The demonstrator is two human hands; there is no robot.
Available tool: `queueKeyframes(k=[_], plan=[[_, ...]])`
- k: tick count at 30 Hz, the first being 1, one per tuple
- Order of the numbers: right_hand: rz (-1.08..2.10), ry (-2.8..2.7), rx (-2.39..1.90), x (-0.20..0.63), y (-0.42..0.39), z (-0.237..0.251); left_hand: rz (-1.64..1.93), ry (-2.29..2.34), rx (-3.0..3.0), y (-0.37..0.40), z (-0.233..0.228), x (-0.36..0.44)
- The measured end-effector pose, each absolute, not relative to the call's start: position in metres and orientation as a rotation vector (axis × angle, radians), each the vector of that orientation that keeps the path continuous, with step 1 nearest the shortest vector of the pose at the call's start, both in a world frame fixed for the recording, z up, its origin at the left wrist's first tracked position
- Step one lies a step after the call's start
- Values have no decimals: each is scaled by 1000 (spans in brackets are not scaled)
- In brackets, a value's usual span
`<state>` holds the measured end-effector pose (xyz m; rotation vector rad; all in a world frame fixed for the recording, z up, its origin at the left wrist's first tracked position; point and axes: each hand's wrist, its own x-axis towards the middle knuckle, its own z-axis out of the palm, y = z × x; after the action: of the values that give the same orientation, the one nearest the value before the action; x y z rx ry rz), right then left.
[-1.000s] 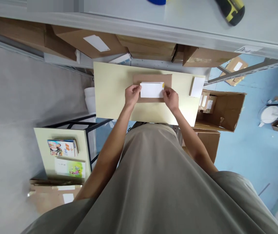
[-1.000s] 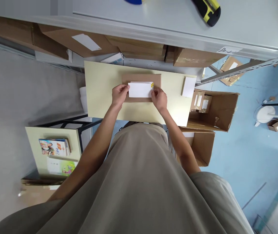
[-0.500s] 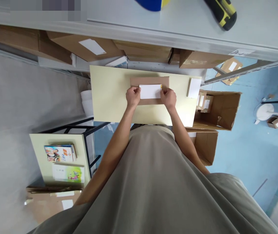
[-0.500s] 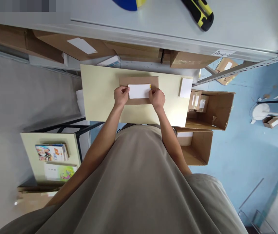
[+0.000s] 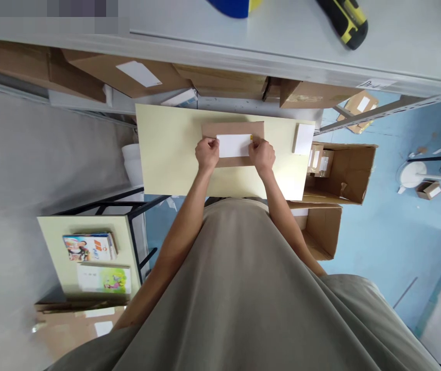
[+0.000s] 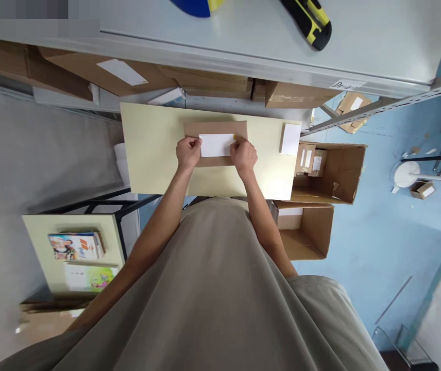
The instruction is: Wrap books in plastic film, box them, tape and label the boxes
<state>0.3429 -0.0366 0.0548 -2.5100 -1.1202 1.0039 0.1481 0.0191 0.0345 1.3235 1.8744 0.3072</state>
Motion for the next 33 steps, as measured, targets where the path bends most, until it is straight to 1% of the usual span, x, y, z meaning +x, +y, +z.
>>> queueKeyframes(k=[5,13,15,18,21,24,26,29,31,33], plan=[[1036,-1141,-2511,343,-35,53,301,1890,1344,20,32,149],[995,-1211,-2395,355,-43,36,303,1902,1365,19,26,150],[879,-1332,-2382,349,-47,37,314,1905,1364,18,25,151],[695,-1672,-2349,325,-58,40,345,1901,1373,18,24,151],[690,-1997,-2256,297,-73,43,352,1888,1389,17,25,150],[730,-2181,-2135,290,-81,43,327,1873,1401,16,25,149],[705,-2185,-2143,300,-75,41,322,1866,1403,16,25,148],[589,-2053,-2269,318,-59,34,344,1862,1399,15,25,148],[550,-2015,-2305,316,-51,31,357,1871,1401,15,26,149],[581,-2094,-2253,302,-49,30,351,1887,1405,14,27,151]])
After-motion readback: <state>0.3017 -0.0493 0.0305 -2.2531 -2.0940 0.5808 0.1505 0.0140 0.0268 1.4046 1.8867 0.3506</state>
